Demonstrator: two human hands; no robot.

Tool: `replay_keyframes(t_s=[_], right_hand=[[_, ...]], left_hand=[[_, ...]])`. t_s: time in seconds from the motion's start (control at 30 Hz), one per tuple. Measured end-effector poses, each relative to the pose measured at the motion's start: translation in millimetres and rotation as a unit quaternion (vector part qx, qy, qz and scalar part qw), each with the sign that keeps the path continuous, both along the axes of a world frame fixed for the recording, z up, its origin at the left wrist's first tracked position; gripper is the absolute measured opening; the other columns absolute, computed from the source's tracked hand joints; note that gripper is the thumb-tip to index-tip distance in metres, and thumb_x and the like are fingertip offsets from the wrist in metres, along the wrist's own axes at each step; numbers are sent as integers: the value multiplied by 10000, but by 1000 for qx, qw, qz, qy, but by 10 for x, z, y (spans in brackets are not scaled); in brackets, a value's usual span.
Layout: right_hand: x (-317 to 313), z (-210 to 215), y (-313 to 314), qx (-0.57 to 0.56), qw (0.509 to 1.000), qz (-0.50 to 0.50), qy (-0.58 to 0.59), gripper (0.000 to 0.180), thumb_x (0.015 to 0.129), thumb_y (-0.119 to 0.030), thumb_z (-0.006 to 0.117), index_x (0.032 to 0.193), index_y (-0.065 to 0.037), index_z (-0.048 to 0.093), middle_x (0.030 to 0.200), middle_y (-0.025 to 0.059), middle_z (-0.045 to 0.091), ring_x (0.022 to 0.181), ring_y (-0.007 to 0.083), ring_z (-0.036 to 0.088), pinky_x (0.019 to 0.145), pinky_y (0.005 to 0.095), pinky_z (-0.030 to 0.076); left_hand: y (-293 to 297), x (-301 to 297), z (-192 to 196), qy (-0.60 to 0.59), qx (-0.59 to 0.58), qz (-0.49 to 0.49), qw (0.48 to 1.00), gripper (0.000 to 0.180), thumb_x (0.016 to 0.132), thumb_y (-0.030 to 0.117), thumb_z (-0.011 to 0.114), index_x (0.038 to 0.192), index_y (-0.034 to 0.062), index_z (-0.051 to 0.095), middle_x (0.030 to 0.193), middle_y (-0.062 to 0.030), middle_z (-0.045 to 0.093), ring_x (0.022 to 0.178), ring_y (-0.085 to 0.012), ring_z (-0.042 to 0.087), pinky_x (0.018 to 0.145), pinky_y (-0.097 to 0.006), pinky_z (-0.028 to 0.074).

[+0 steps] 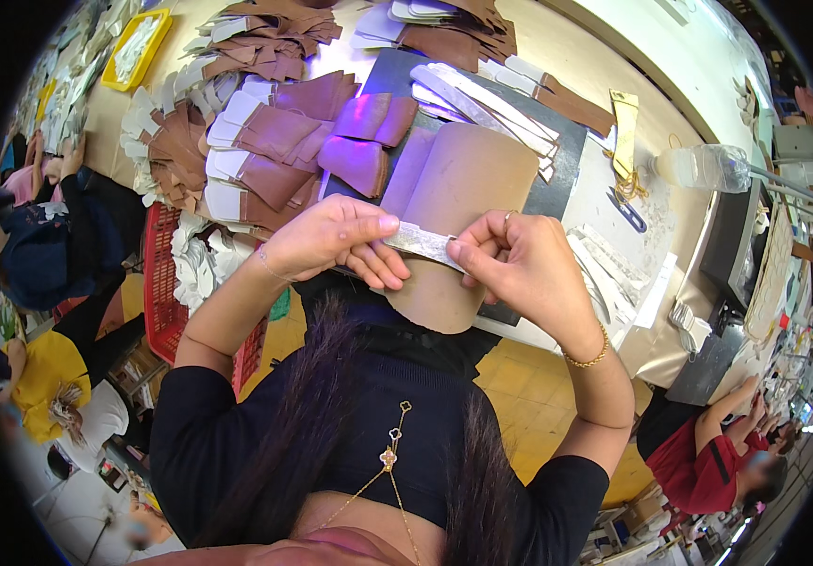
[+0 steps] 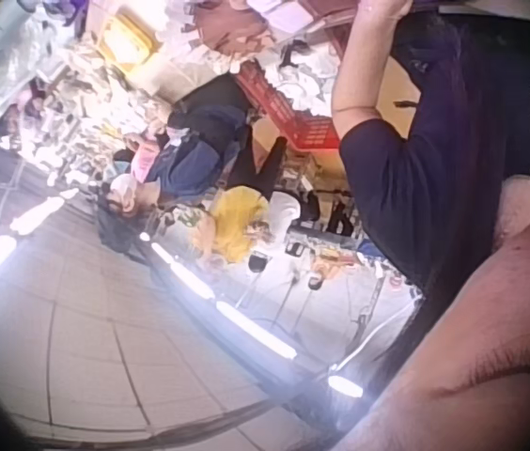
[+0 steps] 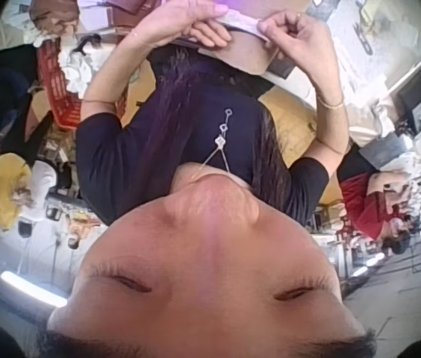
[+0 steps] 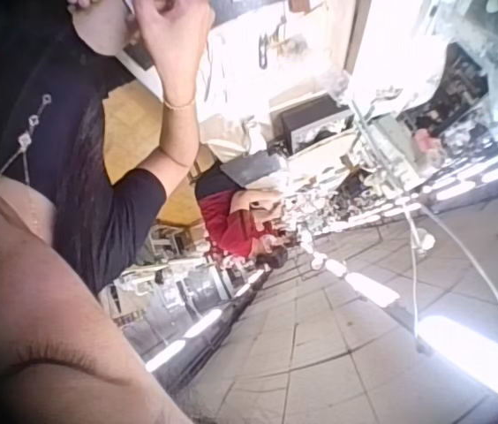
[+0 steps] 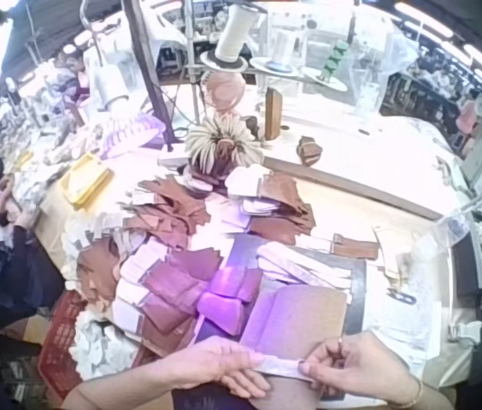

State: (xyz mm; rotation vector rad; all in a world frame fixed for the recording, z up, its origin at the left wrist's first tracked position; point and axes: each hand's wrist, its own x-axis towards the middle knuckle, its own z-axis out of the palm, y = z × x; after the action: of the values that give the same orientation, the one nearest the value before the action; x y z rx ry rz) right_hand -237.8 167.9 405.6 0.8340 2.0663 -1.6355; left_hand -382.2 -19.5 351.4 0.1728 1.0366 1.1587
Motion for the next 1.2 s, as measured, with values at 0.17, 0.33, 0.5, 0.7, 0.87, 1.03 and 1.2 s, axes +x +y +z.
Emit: replay_keyframes(t_s=[0.17, 0.33, 0.5, 0.7, 0.87, 1.03, 1.2], right_hand=[[-5, 5, -10, 1, 1000, -2, 4, 188, 847, -158, 655, 826, 25, 622, 657, 29, 614, 544, 51, 572, 431, 172, 435], [10, 8, -9, 0, 1000, -4, 3, 195, 841, -166, 666, 827, 24, 623, 659, 28, 616, 543, 50, 567, 449, 174, 439], [92, 13, 58, 16, 998, -1, 60, 204, 813, -183, 690, 803, 15, 647, 580, 20, 608, 522, 39, 561, 499, 182, 423], [134, -35, 104, -35, 997, -34, 64, 185, 805, -166, 701, 800, 10, 642, 591, 15, 607, 542, 39, 562, 513, 176, 416], [126, -41, 116, -28, 999, -28, 29, 172, 813, -143, 703, 794, 3, 614, 674, 4, 607, 580, 44, 555, 535, 175, 454], [136, -40, 113, -11, 999, -21, 34, 184, 807, -150, 707, 773, 0, 606, 643, 0, 596, 565, 37, 547, 521, 168, 436], [150, -41, 129, -8, 999, -26, 20, 204, 805, -166, 711, 760, -2, 599, 613, -5, 587, 551, 30, 539, 508, 165, 416]], left_hand=[[14, 12, -8, 20, 4, -17, 1000, 274, 924, 189, 549, 988, -74, 586, 848, -179, 673, 707, -197, 684, 616, -252, 565], [21, 24, -8, 30, 9, -13, 999, 266, 926, 182, 546, 978, -75, 590, 837, -175, 674, 691, -186, 679, 614, -242, 557], [32, 32, -19, 46, 8, -8, 999, 280, 929, 187, 536, 980, -82, 592, 835, -176, 673, 675, -186, 675, 616, -239, 554], [17, 39, -58, 44, 4, 3, 999, 288, 924, 189, 541, 997, -85, 592, 826, -174, 671, 692, -192, 676, 616, -240, 555], [15, 37, -98, 56, 2, -3, 998, 264, 922, 179, 543, 962, -76, 600, 801, -162, 668, 688, -191, 674, 612, -247, 556], [36, 44, -142, 77, 7, -9, 997, 227, 912, 160, 556, 912, -62, 603, 772, -151, 664, 678, -188, 673, 604, -249, 553], [33, 52, -151, 79, 12, 5, 997, 233, 906, 173, 578, 923, -56, 613, 779, -139, 670, 685, -174, 672, 606, -239, 538]])
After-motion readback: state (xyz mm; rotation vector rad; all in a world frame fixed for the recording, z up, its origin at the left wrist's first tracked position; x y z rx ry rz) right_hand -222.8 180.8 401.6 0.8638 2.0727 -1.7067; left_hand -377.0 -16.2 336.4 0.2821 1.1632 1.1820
